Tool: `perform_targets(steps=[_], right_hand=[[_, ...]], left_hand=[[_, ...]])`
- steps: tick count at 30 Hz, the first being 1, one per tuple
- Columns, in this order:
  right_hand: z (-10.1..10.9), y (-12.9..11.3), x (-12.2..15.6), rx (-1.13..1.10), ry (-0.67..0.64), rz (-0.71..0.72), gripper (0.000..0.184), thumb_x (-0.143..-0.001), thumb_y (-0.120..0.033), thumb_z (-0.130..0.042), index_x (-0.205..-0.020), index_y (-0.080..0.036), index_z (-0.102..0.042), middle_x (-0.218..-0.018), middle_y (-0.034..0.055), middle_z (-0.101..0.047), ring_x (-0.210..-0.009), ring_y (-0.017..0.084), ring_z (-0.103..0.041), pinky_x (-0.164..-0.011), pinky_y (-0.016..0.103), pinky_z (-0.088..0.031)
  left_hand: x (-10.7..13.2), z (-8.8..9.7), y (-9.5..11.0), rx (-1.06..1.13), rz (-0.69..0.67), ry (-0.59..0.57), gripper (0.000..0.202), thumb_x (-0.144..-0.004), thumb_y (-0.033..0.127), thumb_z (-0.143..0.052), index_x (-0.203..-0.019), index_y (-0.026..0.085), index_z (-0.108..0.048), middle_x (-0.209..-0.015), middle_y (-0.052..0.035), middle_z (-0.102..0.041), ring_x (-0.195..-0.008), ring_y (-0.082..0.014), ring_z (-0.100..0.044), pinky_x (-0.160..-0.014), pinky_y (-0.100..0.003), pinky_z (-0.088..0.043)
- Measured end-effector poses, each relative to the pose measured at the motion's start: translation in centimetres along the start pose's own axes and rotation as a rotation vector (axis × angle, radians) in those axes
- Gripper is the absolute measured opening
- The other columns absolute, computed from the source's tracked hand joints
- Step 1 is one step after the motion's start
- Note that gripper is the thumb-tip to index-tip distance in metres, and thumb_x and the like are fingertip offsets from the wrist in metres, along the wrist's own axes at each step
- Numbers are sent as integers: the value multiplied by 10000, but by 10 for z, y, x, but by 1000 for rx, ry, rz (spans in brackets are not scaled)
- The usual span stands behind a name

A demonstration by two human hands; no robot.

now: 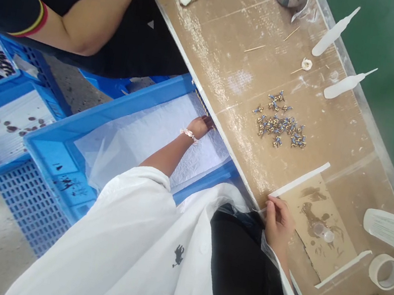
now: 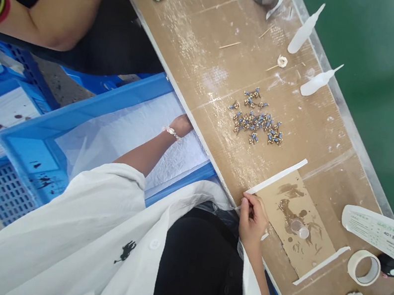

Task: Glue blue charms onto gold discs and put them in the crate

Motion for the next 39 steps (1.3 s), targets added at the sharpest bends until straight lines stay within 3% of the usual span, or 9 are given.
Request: perform_targets(steps=[5, 11, 16, 19, 21, 23, 27, 31, 39], right_hand=[[0, 1, 0, 2, -4, 10, 232, -936, -377, -553, -913, -193, -691, -850, 66, -674, -725, 184, -621, -616, 296, -486], [-1, 5, -1, -20, 23, 1, 250, -924, -391, -564, -912, -180, -695, -835, 68, -675, -639, 162, -600, -549, 280, -471], [-3, -5, -3, 36, 60, 95, 263, -935, -386, -536, -891, -185, -700, -806, 72, -687, -686, 182, -629, -578, 292, -482], [-4, -8, -2, 31, 68, 125, 247, -943, -360, -524, -896, -190, -697, -808, 68, -695, -687, 182, -639, -588, 294, -492], [-4, -8, 1, 9, 77, 132, 236, -946, -346, -519, -901, -195, -694, -805, 61, -697, -683, 181, -642, -589, 293, -496], [-3, -9, 6, -36, 95, 140, 222, -948, -328, -516, -908, -200, -692, -793, 51, -696, -673, 177, -644, -590, 288, -501], [1, -7, 20, -144, 157, 175, 191, -951, -290, -521, -916, -207, -690, -805, 45, -708, -673, 170, -661, -589, 270, -515], [3, -2, 36, -191, 163, 231, 163, -957, -253, -525, -942, -218, -683, -834, 51, -717, -725, 175, -681, -613, 266, -524], [8, -5, 38, -277, 208, 293, 162, -965, -236, -510, -950, -214, -670, -816, 50, -707, -720, 161, -677, -633, 252, -537]], left_hand=[[18, 23, -6, 135, 157, 198, 105, -847, 246, -641, -845, 141, -643, -879, -97, -679, -880, -216, -649, -816, -361, -526], [90, 75, 2, 308, 423, 714, 211, -943, 353, -460, -795, 202, -470, -645, 22, -504, -574, -122, -520, -556, -236, -446], [127, 135, 45, 443, 430, 1029, 422, -1017, 457, -209, -687, 228, -342, -574, 52, -355, -466, -100, -412, -485, -221, -388], [119, 178, 92, 467, 318, 1109, 457, -994, 495, -337, -638, 214, -396, -607, 20, -424, -576, -122, -489, -611, -260, -448], [99, 200, 133, 441, 176, 1080, 352, -959, 448, -470, -715, 203, -529, -706, -12, -529, -681, -145, -543, -680, -285, -469], [65, 209, 177, 351, 22, 916, 209, -936, 359, -532, -849, 200, -636, -839, -44, -602, -779, -168, -577, -735, -309, -486], [-1, 180, 241, 9, -121, 365, 147, -897, 238, -568, -892, 198, -709, -937, -78, -635, -964, -243, -583, -901, -388, -470], [-17, 151, 266, -143, -192, 109, 141, -894, 224, -570, -857, 207, -705, -920, -72, -643, -989, -258, -587, -902, -382, -472], [-8, 115, 285, -241, -129, 44, 182, -887, 330, -596, -851, 176, -687, -970, -129, -654, -1026, -324, -575, -911, -449, -470]])
Point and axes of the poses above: each hand's wrist, its own x-axis away from the middle knuckle, its own z-axis out of the back of the hand, y = z × x, the point moved 9 cm from there along -x, towards the middle knuckle
